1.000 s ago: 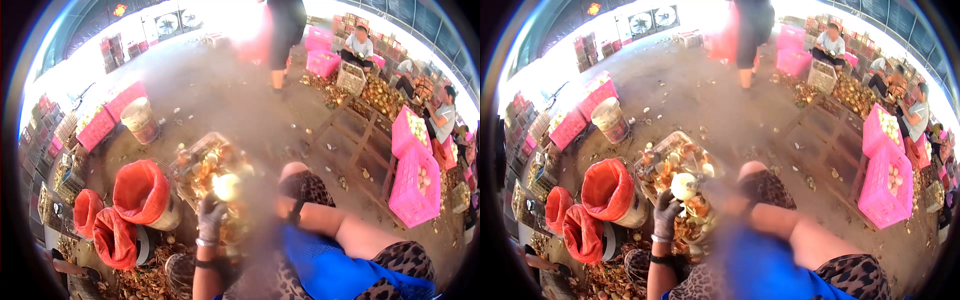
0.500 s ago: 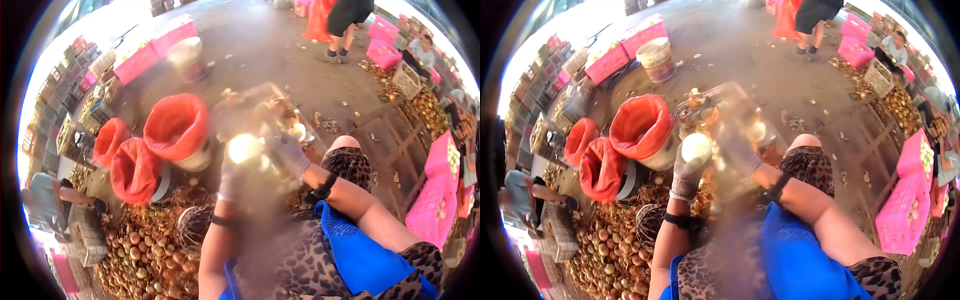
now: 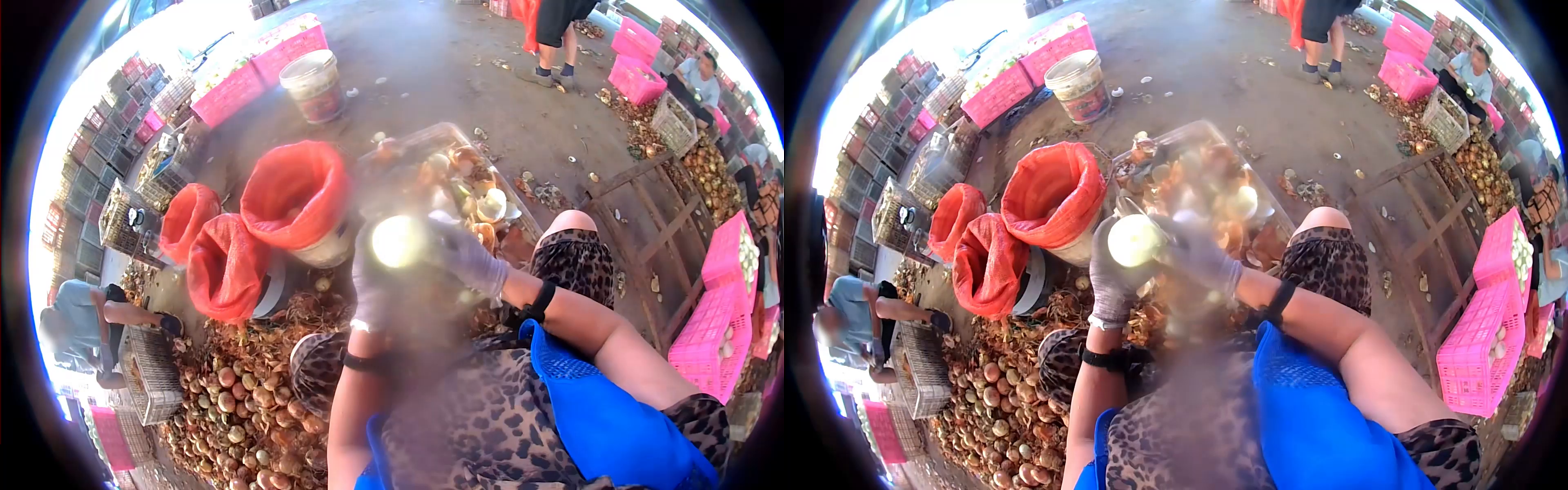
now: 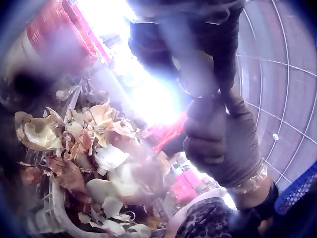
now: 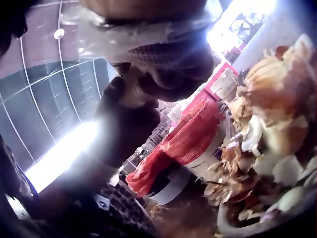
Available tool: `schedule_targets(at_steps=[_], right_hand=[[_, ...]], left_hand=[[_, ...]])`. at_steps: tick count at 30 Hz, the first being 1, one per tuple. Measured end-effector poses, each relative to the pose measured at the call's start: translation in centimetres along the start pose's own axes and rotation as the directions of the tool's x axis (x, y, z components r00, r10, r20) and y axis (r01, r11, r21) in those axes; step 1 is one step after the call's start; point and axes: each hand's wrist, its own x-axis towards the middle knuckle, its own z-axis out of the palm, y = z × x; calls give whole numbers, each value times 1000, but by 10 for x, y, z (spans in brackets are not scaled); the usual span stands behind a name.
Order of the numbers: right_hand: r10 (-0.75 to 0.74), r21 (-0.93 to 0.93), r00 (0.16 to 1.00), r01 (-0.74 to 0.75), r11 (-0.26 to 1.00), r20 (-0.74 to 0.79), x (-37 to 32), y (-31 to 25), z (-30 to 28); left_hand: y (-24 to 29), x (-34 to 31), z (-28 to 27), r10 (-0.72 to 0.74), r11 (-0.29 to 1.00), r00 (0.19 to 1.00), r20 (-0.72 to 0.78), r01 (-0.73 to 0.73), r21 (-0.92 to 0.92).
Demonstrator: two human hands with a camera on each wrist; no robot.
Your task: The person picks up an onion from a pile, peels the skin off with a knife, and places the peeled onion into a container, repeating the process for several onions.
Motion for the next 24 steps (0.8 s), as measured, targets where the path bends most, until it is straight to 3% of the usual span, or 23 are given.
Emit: schedule_targets(at_steps=[1, 2, 3, 4, 5, 7, 9, 12, 15, 16, 18, 19, 20, 24], right_hand=[[73, 151, 997, -72, 986, 3, 0, 0, 3], [271, 402, 960, -276, 873, 69, -9, -4, 7], [433, 606, 883, -448, 657, 182, -15, -12, 11], [456, 539, 870, -479, 693, 187, -18, -13, 13], [478, 468, 857, -507, 723, 191, -20, -14, 16], [398, 229, 912, -409, 883, 95, -17, -25, 17], [126, -167, 992, -128, 978, -21, -16, -40, 11], [12, -523, 999, 8, 852, 34, -14, -49, 7], [227, -576, 973, -169, 800, 29, -11, -80, 5], [178, -611, 982, -101, 785, 66, -10, -79, 4], [85, -668, 986, 31, 744, 140, -7, -76, -2], [88, -662, 984, 37, 749, 155, -6, -75, -3], [90, -656, 981, 45, 753, 171, -5, -74, -3], [144, -691, 961, 62, 720, 236, 0, -78, -5]], left_hand=[[3, -2, 1, -51, 980, 997, 59, 62, -191], [6, -4, 1, -102, 916, 988, 117, 140, -376], [8, -5, 2, -153, 818, 973, 175, 224, -531], [-5, -4, -5, -86, 956, 993, 81, 105, -274], [-10, -2, -9, -56, 978, 996, 73, 70, -198], [-16, 0, -12, 4, 999, 998, 57, -2, -41], [-14, -3, -11, -30, 998, 997, 64, 33, -59], [-3, -8, -4, -75, 981, 996, 49, 83, -178], [-18, 8, -25, -187, 877, 974, 125, 223, -426], [-20, 4, -27, -175, 852, 976, 129, 216, -477], [-20, -3, -23, -100, 934, 991, 85, 123, -334], [-20, -6, -21, -23, 992, 998, 55, 30, -123], [-20, -7, -19, 60, 993, 997, 42, -64, 96], [-3, -10, -14, 155, 872, 970, 187, -224, 436]])
